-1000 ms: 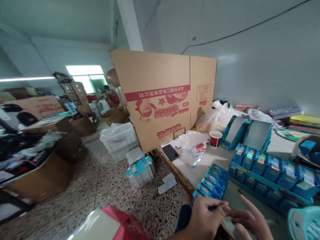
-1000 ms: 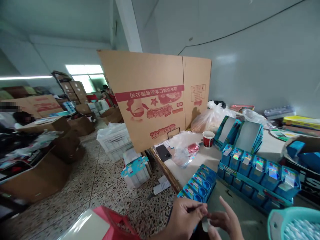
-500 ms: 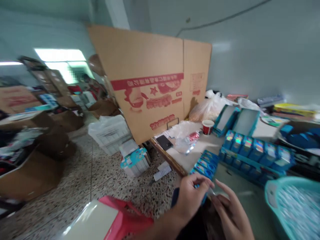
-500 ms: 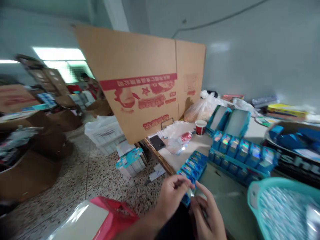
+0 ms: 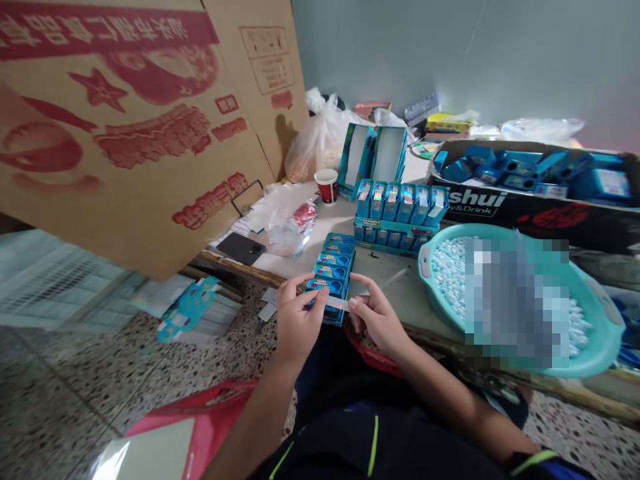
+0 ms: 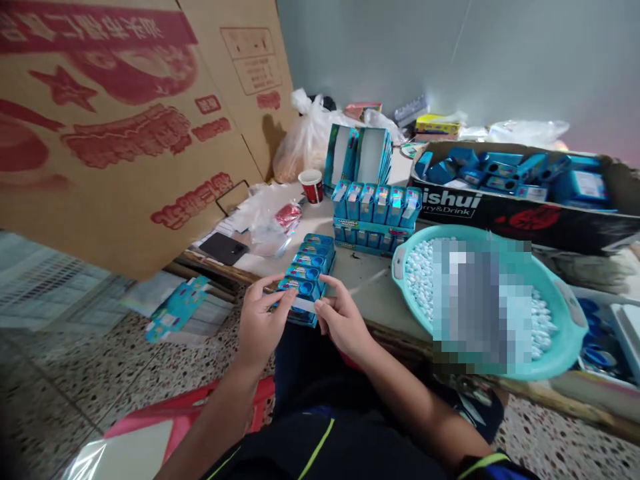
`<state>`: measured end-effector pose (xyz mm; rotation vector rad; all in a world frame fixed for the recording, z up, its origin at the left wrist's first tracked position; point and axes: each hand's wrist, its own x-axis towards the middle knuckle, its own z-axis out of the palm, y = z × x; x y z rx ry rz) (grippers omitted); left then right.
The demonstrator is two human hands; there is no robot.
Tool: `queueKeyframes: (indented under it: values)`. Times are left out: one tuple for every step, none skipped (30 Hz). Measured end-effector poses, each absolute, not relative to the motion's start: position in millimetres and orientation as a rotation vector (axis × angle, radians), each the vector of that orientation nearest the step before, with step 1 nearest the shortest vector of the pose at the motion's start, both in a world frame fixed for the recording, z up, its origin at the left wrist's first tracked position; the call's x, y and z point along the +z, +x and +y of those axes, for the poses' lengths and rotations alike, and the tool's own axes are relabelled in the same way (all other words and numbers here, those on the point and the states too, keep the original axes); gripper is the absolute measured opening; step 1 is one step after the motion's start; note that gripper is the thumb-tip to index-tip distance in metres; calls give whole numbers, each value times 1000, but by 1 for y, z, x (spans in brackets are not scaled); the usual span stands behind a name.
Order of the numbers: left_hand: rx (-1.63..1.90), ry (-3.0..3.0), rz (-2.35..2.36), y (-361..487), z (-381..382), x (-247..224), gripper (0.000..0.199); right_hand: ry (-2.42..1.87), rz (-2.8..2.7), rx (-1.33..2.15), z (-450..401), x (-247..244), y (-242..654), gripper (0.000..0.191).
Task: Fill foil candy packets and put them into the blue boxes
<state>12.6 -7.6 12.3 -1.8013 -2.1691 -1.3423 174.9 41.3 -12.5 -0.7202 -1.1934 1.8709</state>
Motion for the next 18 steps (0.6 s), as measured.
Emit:
queueKeyframes:
  values:
    - [-1321,-1822,-2173,11,-5,12,23,-731,-1185,1893,43,-14,175,61]
    - [-1310,-1841,-2186,10,-3,11,24,-733,-1178,1913,45,-16,174,61]
    - [-1310,-1859,-2207,9,-2,11,25,-730,-1170,1931,47,-18,174,62]
    - [-1319,-1872,-2233,8,-1,10,26,-723,-1161,1946,48,-20,173,63]
    - [-1333,-1879,-2261,7,0,9,26,-719,-1151,1958,49,-22,172,64]
    - [-1350,-1883,-2285,6,0,7,27,-717,-1138,1968,49,-24,171,66]
    - [-1367,-1890,-2302,6,0,6,27,-717,-1121,1979,50,-26,169,69]
    - [-1383,-1898,-2309,5,-1,3,28,-715,-1105,1991,50,-27,168,73]
    - [-1402,-1905,-2309,5,-2,1,29,-709,-1090,2004,50,-28,167,77]
    - [-1423,-1913,-2306,6,-3,-1,30,-701,-1072,2015,49,-29,165,81]
    - [-1443,-1913,-2304,6,-4,-4,30,-692,-1054,2025,49,-30,164,85]
    - [-1467,-1891,-2307,6,-5,-6,30,-684,-1037,2033,49,-31,162,89]
    - [-1511,-1845,-2320,6,-4,-8,30,-679,-1023,2041,49,-33,160,93]
    - [-1576,-1785,-2345,6,-4,-9,37,-682,-1014,2047,49,-36,158,96]
    - [-1660,-1721,-2376,6,-2,-10,51,-699,-1009,2047,50,-41,155,99]
    - [-1754,-1659,-2405,6,0,-11,66,-736,-1011,2040,50,-46,152,101]
    - [-1841,-1612,-2429,6,2,-11,78,-790,-1019,2027,50,-52,149,102]
    - [-1902,-1590,-2451,6,4,-12,83,-855,-1029,2001,49,-57,146,99]
